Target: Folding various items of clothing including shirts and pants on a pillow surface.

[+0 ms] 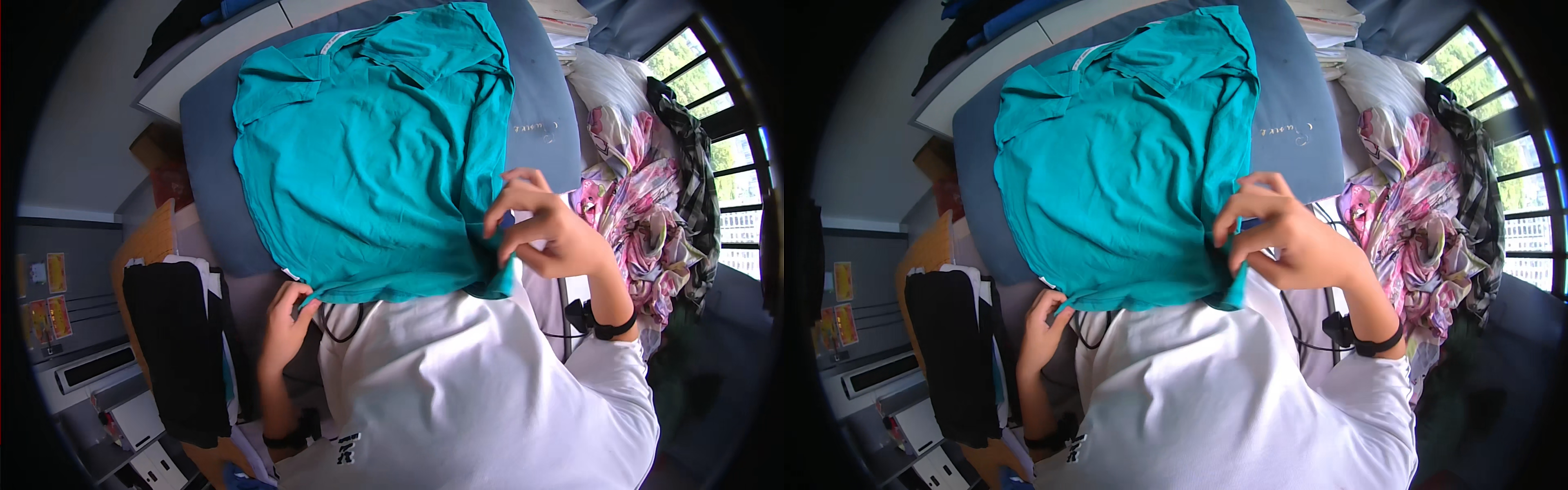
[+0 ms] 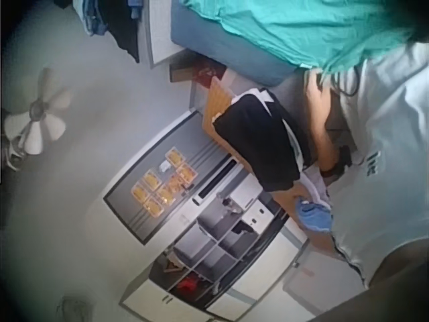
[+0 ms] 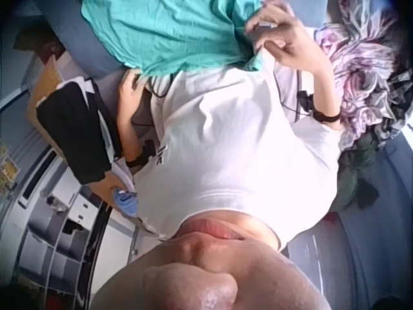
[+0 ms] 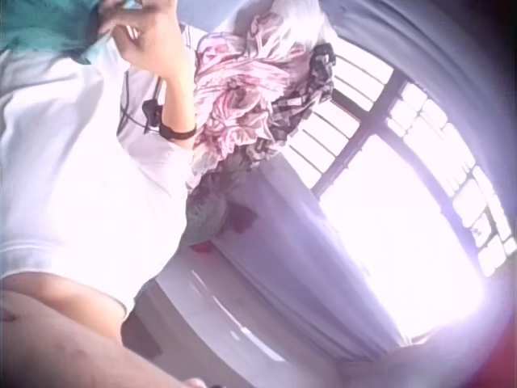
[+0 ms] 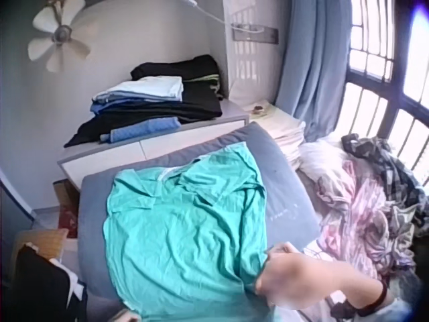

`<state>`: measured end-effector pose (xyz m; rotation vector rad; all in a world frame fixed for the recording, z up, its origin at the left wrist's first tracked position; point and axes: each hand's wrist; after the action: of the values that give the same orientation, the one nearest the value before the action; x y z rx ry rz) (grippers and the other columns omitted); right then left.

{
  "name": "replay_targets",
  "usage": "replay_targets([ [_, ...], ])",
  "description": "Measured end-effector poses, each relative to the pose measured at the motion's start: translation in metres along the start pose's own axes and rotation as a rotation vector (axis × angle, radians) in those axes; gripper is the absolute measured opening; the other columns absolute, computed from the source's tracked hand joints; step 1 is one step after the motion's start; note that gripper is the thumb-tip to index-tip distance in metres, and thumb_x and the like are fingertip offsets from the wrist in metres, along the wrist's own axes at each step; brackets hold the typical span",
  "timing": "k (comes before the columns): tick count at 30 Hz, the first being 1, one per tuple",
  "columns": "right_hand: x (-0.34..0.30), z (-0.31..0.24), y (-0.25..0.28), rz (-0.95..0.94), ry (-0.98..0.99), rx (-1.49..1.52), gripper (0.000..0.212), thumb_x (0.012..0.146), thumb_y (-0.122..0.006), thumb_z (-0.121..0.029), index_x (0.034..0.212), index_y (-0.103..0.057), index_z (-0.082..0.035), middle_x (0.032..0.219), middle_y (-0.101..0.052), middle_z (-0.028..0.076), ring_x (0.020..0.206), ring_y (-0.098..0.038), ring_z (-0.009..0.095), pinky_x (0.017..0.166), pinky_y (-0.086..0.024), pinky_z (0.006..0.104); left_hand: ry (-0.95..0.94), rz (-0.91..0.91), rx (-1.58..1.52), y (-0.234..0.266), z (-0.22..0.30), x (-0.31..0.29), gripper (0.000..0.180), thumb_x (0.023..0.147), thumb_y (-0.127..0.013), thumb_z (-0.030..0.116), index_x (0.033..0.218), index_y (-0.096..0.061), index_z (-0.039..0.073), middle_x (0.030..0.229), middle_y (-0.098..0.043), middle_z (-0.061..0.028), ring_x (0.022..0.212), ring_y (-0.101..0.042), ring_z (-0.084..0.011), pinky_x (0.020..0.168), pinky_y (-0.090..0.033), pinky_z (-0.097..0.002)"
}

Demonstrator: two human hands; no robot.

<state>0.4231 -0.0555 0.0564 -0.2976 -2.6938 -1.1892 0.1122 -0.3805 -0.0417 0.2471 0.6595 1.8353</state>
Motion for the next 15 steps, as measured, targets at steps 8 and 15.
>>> replay_targets([
  [8, -0.112, 0.022, 0.000, 0.591, -0.384, 0.165, 0.011, 0.067, -0.054, 0.005, 0.066, -0.053, -0.006, 0.088, -0.067, 0.010, 0.085, -0.058, 0.023, 0.091, -0.045, 0.0350, 0.103, 0.278, -0.384, 0.020, 0.005, -0.032, 0.010, 0.105, -0.055, 0.008, 0.112, -0.051, 0.003, 0.095, -0.054, -0.0017, 0.077, -0.051, -0.0088, 0.074, -0.045, -0.0231],
  [15, -0.122, 0.002, -0.074, 0.241, -0.611, -0.296, 0.073, 0.070, -0.073, 0.013, 0.137, -0.057, -0.012, 0.152, -0.044, 0.018, 0.110, -0.066, 0.033, 0.079, -0.058, 0.0394, -0.085, 0.100, 0.183, 0.028, 0.014, -0.028, 0.036, 0.071, -0.081, -0.008, 0.104, -0.069, 0.001, 0.088, -0.055, -0.0089, 0.076, -0.058, -0.0197, 0.070, -0.047, -0.0307],
])
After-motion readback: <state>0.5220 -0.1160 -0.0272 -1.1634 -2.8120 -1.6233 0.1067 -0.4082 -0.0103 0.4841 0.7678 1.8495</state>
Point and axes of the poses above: each hand's wrist, its own x-axis towards the middle knuckle, its own y-axis out of the back of the hand, z = x × y
